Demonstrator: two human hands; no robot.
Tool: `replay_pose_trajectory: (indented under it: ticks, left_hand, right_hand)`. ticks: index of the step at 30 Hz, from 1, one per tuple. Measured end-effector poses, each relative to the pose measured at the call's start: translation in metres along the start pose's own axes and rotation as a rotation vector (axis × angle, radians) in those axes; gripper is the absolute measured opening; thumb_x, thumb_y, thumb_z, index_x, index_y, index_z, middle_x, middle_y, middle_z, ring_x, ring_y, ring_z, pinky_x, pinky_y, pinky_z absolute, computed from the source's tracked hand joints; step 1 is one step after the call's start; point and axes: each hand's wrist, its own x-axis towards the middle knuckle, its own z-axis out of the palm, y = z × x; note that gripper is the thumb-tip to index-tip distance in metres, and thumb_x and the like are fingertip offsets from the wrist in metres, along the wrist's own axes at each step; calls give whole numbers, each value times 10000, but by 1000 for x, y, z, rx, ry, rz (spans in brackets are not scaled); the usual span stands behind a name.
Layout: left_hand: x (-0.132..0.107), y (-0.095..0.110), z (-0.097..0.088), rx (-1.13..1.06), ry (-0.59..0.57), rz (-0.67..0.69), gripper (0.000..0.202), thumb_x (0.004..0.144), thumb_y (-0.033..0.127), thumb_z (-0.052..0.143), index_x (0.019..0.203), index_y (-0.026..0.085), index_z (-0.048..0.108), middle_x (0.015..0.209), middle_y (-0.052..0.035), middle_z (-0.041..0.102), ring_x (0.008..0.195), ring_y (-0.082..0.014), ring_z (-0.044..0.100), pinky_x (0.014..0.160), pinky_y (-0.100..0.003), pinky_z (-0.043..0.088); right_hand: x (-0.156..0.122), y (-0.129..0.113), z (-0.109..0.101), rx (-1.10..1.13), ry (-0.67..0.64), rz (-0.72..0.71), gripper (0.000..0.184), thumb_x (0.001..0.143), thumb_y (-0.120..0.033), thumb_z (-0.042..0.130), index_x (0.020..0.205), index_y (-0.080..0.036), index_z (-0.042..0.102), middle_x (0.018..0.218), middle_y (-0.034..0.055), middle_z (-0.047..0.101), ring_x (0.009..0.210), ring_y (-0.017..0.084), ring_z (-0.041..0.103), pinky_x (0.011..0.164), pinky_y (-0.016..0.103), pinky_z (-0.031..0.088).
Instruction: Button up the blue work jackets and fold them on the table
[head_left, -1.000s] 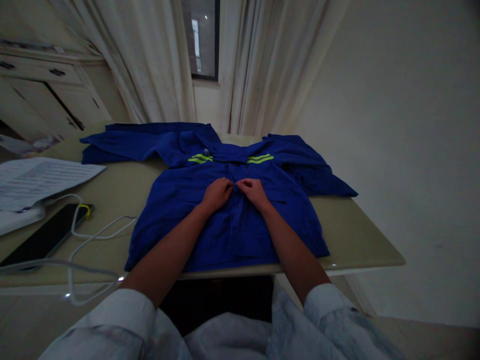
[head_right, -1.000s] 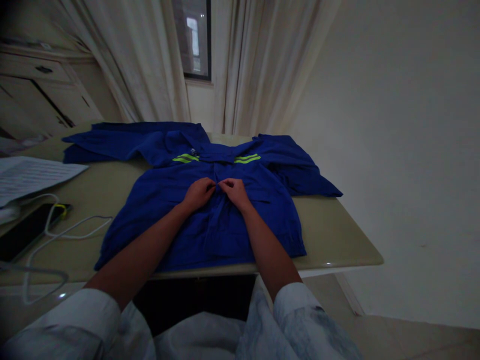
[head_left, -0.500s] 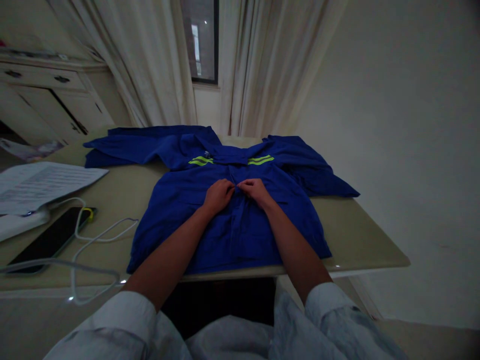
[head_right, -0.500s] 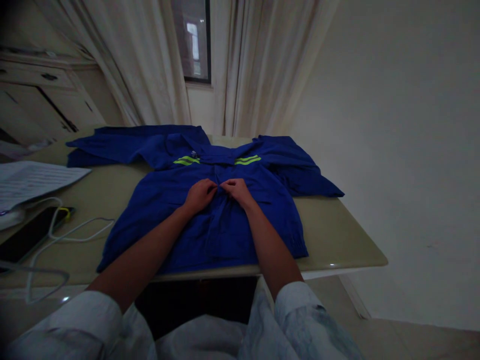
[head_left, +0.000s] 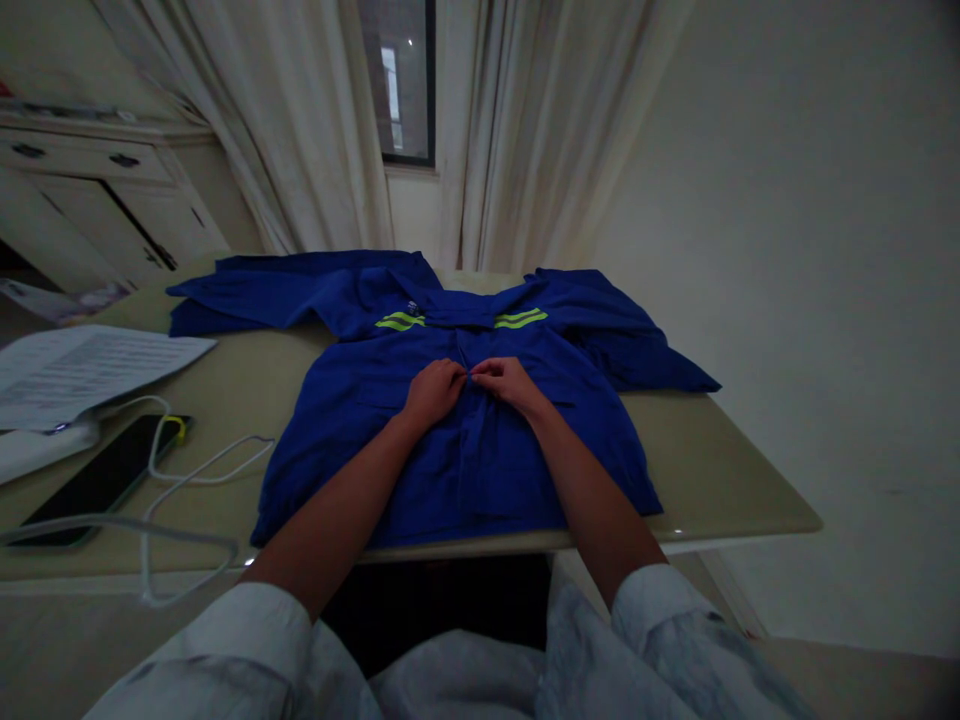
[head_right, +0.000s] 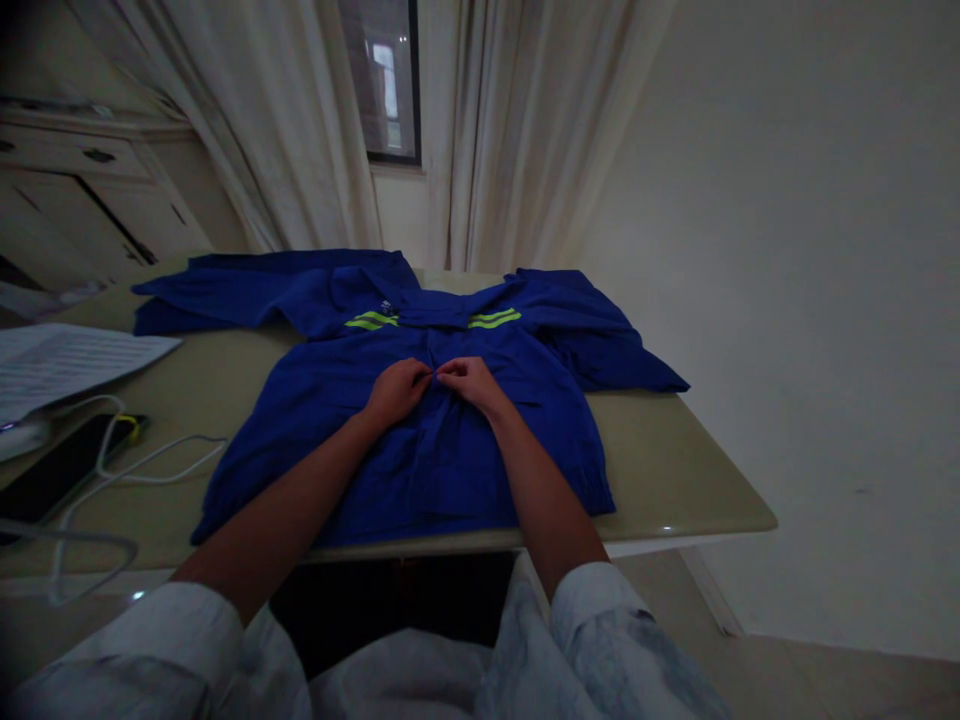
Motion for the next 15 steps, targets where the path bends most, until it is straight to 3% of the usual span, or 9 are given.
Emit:
replay_pose_trajectory:
  ticks: [4, 10, 15]
  left_hand:
    - [0, -1, 2, 18, -26, -16, 203, 1008, 265, 531, 971, 213, 723, 999, -90, 709, 986, -249, 656, 868, -350, 499]
    - [2, -3, 4, 24, -37, -15, 195, 1001, 252, 523, 977, 207, 712, 1015, -99, 706, 1004, -252, 652, 883, -356, 502]
    - [6, -6, 1, -73, -78, -17, 170, 938, 190, 556, 945, 191, 726, 972, -87, 724, 944, -233, 666, 854, -339, 507]
  right_hand:
    - [1, 3, 2, -80, 18, -87, 306, 715, -417, 770, 875, -155, 757, 625, -23, 632, 564, 114, 509, 546, 231, 378]
    - [3, 8, 3, -119, 17, -107, 248, 744, -369, 741, 888, -166, 737, 641, -36, 617, 582, 119, 513, 577, 235, 390]
    - [1, 8, 8, -265, 79, -182, 177, 796, -314, 725, 901, -172, 742, 665, -30, 630, 614, 126, 532, 614, 239, 397]
